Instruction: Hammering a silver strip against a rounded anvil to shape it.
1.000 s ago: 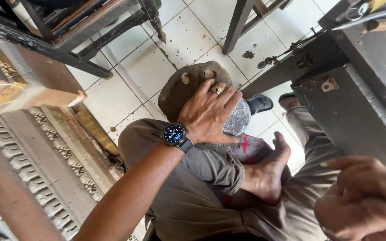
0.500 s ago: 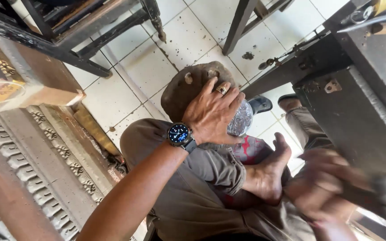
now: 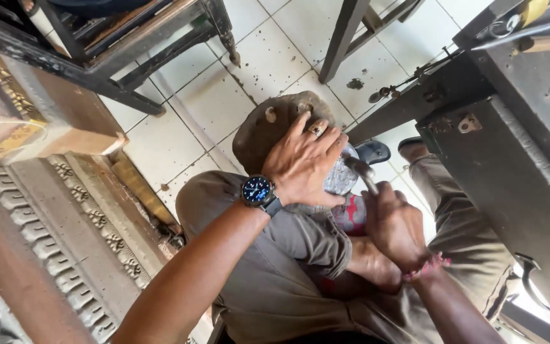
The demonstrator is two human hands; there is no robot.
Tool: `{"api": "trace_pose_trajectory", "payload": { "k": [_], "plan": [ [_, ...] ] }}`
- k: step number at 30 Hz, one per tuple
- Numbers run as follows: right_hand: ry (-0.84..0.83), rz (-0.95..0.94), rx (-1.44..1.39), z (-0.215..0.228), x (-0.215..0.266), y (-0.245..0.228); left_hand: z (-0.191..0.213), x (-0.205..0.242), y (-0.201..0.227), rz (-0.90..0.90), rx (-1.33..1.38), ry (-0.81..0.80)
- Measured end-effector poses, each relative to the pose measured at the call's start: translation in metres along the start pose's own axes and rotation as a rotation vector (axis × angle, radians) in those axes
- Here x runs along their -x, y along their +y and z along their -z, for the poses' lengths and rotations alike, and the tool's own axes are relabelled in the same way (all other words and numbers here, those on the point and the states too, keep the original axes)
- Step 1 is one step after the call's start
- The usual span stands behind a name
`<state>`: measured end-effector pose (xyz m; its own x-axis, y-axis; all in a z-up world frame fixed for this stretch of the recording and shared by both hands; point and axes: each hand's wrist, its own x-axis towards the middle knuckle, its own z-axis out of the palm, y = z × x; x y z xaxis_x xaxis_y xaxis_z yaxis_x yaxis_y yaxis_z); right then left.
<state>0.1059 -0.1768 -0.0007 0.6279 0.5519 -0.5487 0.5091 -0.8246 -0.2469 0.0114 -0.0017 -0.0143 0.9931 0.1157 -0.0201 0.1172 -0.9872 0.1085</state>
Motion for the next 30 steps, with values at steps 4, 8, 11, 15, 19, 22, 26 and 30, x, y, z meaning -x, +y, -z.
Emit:
{"api": "trace_pose_trajectory", "payload": {
  "k": [4,8,11,15,19,22,26,30],
  "plan": [
    [0.494,0.403,-0.059,0.014,0.022,0.012,0.001,0.001,-0.002,0.019,0.000,-0.023],
    [0.719,1.079,-0.719,0.018,0.026,0.030,-0.001,-0.002,-0.001,0.008,0.030,-0.019],
    [0.078,0.287,0.185,-0.008,0.000,0.004,0.026,0.002,0.004,0.031,0.136,-0.110],
    [0.005,-0.054,-0.134,0.004,0.016,0.013,0.015,0.002,0.002,0.034,0.135,-0.093],
    [0.624,0.836,-1.138,0.019,0.032,0.016,-0.001,-0.004,-0.002,-0.028,-0.004,0.028],
    [0.494,0.683,-0.284,-0.002,0.012,0.011,0.003,0.000,-0.001,-0.017,-0.003,0.067],
    [0.089,0.108,-0.051,0.008,0.024,0.004,-0.001,-0.002,0.000,-0.010,-0.010,0.022],
    [0.775,0.477,-0.017,-0.005,0.035,0.066,0.000,-0.009,-0.003,-0.030,-0.022,0.016]
  ]
}}
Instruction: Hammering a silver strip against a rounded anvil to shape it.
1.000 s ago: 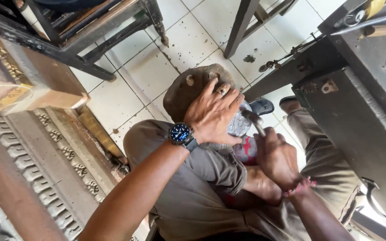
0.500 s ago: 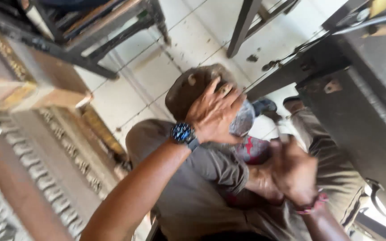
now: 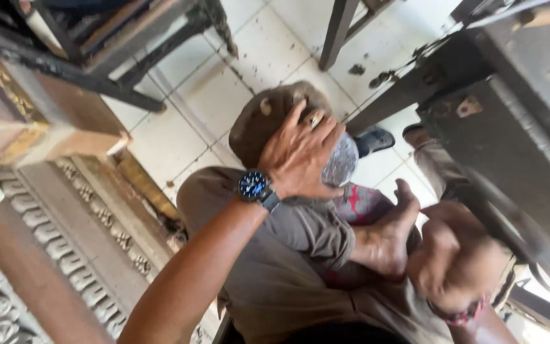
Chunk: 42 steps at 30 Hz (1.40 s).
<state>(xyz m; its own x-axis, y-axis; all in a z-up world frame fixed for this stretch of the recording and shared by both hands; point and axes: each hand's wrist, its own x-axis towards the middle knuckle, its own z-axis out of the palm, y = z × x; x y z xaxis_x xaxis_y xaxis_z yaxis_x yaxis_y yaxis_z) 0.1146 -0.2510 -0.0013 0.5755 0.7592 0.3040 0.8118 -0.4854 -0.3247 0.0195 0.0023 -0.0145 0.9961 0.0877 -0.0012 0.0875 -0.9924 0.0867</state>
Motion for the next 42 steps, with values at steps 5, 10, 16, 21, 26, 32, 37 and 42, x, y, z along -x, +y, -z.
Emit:
{"api": "trace_pose_trajectory", "payload": {
  "k": [5,10,16,21,26,32,37,42],
  "plan": [
    [-0.515,-0.140,-0.049,-0.047,-0.024,-0.027,0.006,0.010,0.005,0.021,0.021,0.051],
    [-0.370,-0.196,-0.030,0.009,-0.025,-0.040,0.006,0.016,0.006,0.035,0.043,-0.003],
    [-0.268,-0.012,0.068,-0.058,-0.006,-0.004,0.016,0.008,0.004,0.017,0.078,-0.026],
    [-0.406,-0.172,-0.115,-0.026,0.002,-0.022,0.029,0.012,0.008,0.045,0.193,-0.060],
    [-0.371,-0.461,-0.578,0.043,-0.033,-0.068,0.023,0.008,0.009,0.034,0.178,0.106],
    [-0.413,-0.831,-0.529,-0.074,0.047,0.025,0.030,0.006,0.014,-0.012,0.117,0.150],
    [-0.296,-0.724,-0.710,-0.002,-0.006,-0.003,0.041,0.003,0.020,-0.007,0.010,0.041],
    [-0.253,-0.770,-0.782,-0.034,0.010,0.026,0.037,0.001,0.020,0.083,-0.015,-0.089]
  ]
}}
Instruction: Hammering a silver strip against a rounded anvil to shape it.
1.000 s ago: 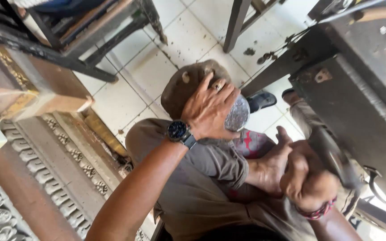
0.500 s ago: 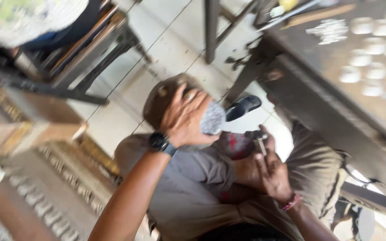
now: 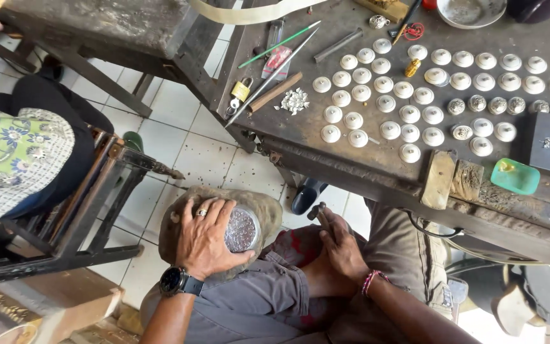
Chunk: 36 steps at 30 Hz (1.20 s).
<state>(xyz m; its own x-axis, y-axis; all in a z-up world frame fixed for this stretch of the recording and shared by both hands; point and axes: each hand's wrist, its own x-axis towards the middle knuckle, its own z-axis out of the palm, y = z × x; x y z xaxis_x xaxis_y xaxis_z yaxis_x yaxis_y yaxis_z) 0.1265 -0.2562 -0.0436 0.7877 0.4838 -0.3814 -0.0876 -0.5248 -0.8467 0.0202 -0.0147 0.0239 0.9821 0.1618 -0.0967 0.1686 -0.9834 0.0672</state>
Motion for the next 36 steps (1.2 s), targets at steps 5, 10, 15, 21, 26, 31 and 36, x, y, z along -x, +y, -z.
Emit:
{"api": "trace_pose_trajectory", "payload": {
  "k": [5,10,15,21,26,31,36],
  "plan": [
    [-0.025,-0.009,-0.044,0.008,0.003,-0.013,-0.009,0.002,-0.005,-0.072,-0.010,0.113],
    [-0.047,0.029,-0.111,-0.017,-0.019,0.054,-0.015,0.002,-0.010,-0.142,-0.058,0.188],
    [-0.069,0.042,-0.056,-0.016,-0.021,0.052,0.006,-0.022,-0.010,-0.006,0.044,0.184],
    [-0.079,-0.095,-0.048,-0.015,-0.021,0.043,0.115,-0.106,0.026,-0.120,0.050,0.642],
    [-0.065,-0.080,-0.131,-0.013,-0.021,0.041,0.158,-0.194,0.047,-0.308,0.070,0.742],
    [-0.094,-0.159,-0.132,-0.011,-0.021,0.037,0.155,-0.252,0.049,-0.151,-0.001,0.499],
    [-0.129,-0.158,-0.125,-0.015,-0.025,0.044,0.146,-0.267,0.038,-0.161,-0.111,0.525]
  ]
}}
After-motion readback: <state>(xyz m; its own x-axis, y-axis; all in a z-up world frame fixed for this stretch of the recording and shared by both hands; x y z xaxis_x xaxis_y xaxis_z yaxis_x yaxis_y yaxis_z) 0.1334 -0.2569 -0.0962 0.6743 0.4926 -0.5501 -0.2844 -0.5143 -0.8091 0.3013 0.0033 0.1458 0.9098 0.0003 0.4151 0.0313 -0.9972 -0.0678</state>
